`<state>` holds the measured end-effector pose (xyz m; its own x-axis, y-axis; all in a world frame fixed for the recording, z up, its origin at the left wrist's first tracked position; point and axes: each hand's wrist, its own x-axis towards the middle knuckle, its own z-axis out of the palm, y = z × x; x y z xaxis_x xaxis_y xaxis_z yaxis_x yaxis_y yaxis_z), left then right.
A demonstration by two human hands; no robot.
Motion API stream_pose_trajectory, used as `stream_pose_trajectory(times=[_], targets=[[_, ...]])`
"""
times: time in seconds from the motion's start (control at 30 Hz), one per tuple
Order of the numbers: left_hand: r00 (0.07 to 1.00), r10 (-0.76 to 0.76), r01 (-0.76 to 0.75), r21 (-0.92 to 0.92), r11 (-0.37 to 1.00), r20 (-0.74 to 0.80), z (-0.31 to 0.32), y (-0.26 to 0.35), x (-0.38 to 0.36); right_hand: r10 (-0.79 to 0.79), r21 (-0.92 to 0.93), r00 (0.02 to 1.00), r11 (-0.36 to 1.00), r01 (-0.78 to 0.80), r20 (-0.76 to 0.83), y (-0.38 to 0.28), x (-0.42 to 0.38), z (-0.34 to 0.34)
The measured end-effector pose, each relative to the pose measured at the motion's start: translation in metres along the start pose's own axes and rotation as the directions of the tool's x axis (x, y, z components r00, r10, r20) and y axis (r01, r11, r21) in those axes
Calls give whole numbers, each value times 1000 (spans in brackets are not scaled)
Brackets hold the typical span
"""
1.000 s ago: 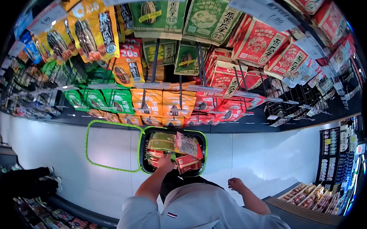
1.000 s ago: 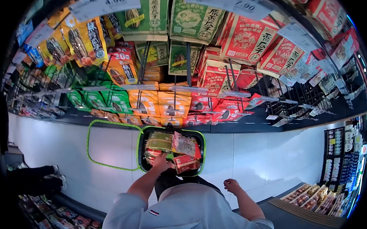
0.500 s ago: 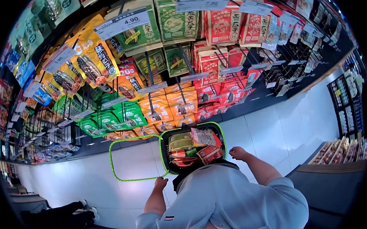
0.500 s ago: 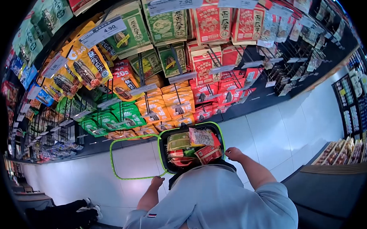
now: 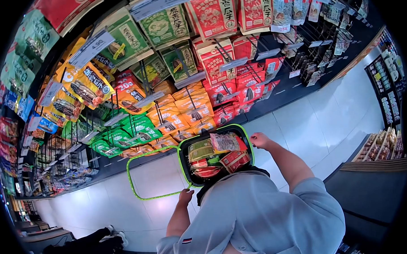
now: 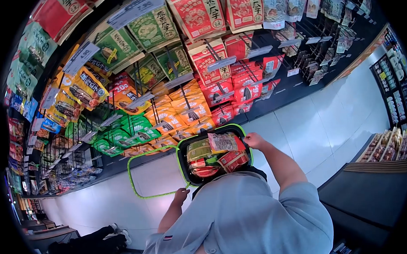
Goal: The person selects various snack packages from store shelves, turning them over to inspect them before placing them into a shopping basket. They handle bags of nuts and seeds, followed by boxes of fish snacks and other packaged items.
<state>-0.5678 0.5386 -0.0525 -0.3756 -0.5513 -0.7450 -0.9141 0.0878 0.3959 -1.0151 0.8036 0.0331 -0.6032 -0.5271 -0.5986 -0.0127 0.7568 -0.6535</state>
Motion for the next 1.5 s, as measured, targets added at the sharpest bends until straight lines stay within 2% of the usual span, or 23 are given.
stream_pose_trajectory(times=[0.07, 0.17, 0.3, 0.33, 0.37, 0.4, 0.43, 0.47, 0.5, 0.53, 0.57, 0.6, 0.67, 0.8, 0.87, 0.9, 1.0, 1.13, 1.2, 1.27, 1.37, 1.47, 1.5], targets=[[1000, -17, 17, -1, 1000, -13, -1, 9, -12, -70, -41, 997, 997, 69, -21, -15, 4, -8], [998, -58, 58, -26, 998, -17, 6, 11, -21, -46, 87, 999, 995, 47, -5, -33, 9, -28], [991, -134, 134, 19, 991, 9, 19, 13, -47, -348, 225, 912, 891, 394, -217, -68, 61, -94], [989, -146, 145, 59, 988, 13, 20, 20, -57, -426, 174, 860, 858, 483, -282, -65, 98, -113], [993, -115, 114, 104, 988, 10, 24, 18, -64, -466, 14, 747, 844, 536, -474, -95, 96, -140], [996, -85, 83, 150, 985, 8, 29, 14, -69, -317, 215, 811, 858, 466, -491, -140, 70, -172], [993, -115, 114, 142, 983, -3, 31, 20, -80, -347, 144, 699, 829, 540, -625, -139, 108, -189], [989, -145, 145, 133, 980, -14, 35, 26, -93, -339, 33, 675, 880, 474, -655, -148, 129, -215], [974, -228, 228, 60, 972, 4, 39, 33, -103, -516, -112, 451, 739, 664, -728, -140, 176, -230], [974, -228, 227, 74, 971, 3, 42, 41, -113, -436, -141, 480, 834, 534, -761, -128, 239, -240], [973, -229, 229, 74, 971, -16, 46, 53, -123, -297, 189, 598, 765, 616, -744, -147, 238, -257], [972, -234, 236, 74, 969, -33, 50, 64, -135, -358, -43, 477, 832, 552, -803, -160, 232, -267], [970, -241, 243, 67, 968, -42, 56, 80, -152, -409, 280, 657, 670, 688, -634, -177, 217, -281], [966, -259, 259, -16, 966, 29, 65, 88, -166, -511, 266, 667, 649, 713, -542, -178, 207, -281], [974, -209, 207, 38, 978, 83, 67, 76, -160, -555, 599, 722, 432, 674, -413, -174, 191, -274], [977, -202, 196, 88, 977, 67, 69, 70, -157, -601, 483, 641, 430, 763, -478, -173, 189, -271], [978, -192, 183, 116, 976, 79, 60, 75, -146, -531, 377, 729, 629, 680, -431, -169, 160, -277], [993, -116, 114, 184, 976, 0, 51, 106, -133, -517, 315, 689, 633, 707, -508, -171, 111, -280], [992, -127, 126, 120, 985, -4, 45, 144, -141, -546, 302, 659, 604, 738, -517, -159, 113, -277], [994, -107, 107, 137, 985, -4, 47, 145, -134, -576, 289, 627, 573, 767, -525, -156, 101, -278], [999, -39, 34, 161, 986, 30, 44, 146, -128, -535, 278, 699, 663, 695, -474, -144, 88, -273], [999, -44, 41, 173, 984, 12, 39, 146, -128, -498, 340, 677, 607, 718, -541, -134, 75, -258], [999, -40, 38, 173, 984, 9, 37, 144, -127, -487, 288, 664, 638, 714, -567, -132, 70, -256]])
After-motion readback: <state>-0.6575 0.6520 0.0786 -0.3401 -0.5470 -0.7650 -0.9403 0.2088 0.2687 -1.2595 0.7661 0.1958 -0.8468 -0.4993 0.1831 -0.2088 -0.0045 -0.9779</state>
